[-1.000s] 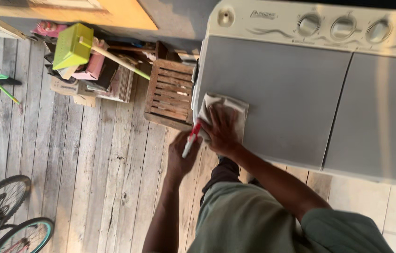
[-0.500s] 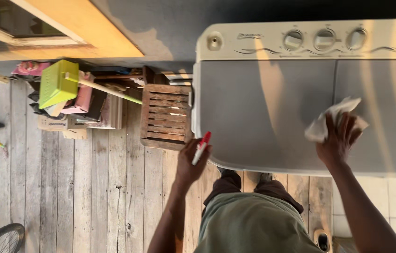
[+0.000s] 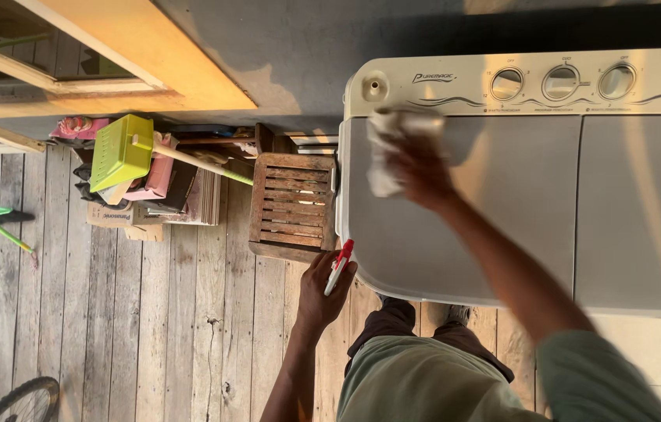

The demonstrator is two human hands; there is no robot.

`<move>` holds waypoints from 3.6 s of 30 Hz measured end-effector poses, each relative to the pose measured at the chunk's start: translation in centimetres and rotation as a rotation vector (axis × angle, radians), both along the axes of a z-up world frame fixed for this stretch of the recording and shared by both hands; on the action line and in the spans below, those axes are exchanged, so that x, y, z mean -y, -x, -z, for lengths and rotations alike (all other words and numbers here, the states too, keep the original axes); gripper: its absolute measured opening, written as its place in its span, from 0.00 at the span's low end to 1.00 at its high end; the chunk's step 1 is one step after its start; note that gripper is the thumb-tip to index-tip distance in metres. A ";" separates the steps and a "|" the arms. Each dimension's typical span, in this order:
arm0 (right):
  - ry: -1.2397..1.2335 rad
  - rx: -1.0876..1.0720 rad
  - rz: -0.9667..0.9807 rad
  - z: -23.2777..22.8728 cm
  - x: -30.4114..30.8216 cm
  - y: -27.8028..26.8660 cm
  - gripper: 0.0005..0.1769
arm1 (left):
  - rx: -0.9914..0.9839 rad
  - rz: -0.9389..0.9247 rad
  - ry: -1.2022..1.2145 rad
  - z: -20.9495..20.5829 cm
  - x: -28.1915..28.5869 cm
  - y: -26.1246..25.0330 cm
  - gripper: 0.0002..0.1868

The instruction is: The person wipes a white plastic circular part with a cloth, places it inside the washing machine, and then sprays the exterior surface of the machine with a bottle while wiping it down with the cloth.

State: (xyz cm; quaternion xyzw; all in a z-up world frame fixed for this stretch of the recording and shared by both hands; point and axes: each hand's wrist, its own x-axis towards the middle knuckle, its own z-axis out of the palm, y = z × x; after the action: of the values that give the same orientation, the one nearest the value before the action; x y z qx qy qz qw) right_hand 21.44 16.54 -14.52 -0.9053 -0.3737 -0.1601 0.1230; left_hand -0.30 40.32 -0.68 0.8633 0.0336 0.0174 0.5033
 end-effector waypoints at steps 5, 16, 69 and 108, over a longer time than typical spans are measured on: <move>-0.058 -0.120 0.258 1.0 21.1 2.6 0.26 | -0.018 0.048 0.037 -0.2 -0.4 -1.0 0.16; -0.056 -0.174 0.252 0.9 -2.7 3.1 0.36 | -0.024 -0.031 0.023 -0.1 -2.2 1.1 0.18; 0.126 -0.388 -0.443 -4.1 -0.4 20.2 0.33 | 0.070 -0.241 -0.099 0.2 4.1 7.4 0.12; 0.281 -0.312 0.128 -0.7 -11.7 -3.8 0.41 | 0.060 -0.204 0.005 -2.6 3.9 6.4 0.14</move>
State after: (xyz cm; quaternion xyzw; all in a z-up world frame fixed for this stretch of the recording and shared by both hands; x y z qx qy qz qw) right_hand 25.22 28.28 -13.81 -0.9492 -0.3107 0.0281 0.0414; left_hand -6.68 36.38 1.88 0.8532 0.1063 0.0944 0.5019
